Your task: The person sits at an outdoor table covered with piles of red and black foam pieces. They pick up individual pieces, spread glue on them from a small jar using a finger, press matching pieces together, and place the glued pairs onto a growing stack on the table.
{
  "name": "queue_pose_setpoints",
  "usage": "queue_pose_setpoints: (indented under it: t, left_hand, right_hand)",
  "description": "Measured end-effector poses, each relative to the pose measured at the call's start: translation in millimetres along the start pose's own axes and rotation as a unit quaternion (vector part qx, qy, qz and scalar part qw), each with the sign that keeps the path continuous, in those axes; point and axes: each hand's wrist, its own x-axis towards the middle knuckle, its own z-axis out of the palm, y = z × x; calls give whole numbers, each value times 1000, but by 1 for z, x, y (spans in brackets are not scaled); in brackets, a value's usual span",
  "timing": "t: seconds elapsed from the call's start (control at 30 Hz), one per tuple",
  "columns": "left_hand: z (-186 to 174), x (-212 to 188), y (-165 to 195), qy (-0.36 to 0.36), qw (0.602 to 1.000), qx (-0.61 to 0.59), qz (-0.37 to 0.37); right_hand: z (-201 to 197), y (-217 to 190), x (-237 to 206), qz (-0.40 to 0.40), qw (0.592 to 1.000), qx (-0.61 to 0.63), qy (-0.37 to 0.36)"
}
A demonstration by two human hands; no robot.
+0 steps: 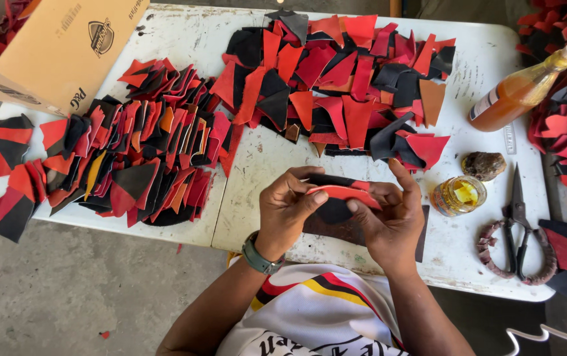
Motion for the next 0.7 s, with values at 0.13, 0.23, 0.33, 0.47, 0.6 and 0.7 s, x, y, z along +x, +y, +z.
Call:
queue_pose_setpoints:
  t: [0.13, 0.23, 0.33, 0.47, 0.6, 0.7]
  left_hand:
    - [7, -1, -1, 43, 995, -80, -47]
    - [6, -3, 1, 75, 988, -120, -59]
    - [1, -3, 5, 92, 989, -99, -53]
    - [-2, -7, 12, 73, 996, -21, -40]
    - [2, -12, 19, 66, 996, -20, -60]
    - [5, -14, 20, 62, 995, -27, -73]
  right_hand:
    - [6, -6, -3, -22, 999, 16, 26]
    - [9, -15, -8, -17, 999, 37, 4]
    - [9, -22, -13, -22, 999, -14, 26]
    - [6, -24, -18, -51, 992, -96, 61]
    - [-1, -25, -21, -69, 994, -77, 43]
    - [-6, -25, -22, -26, 998, -28, 46]
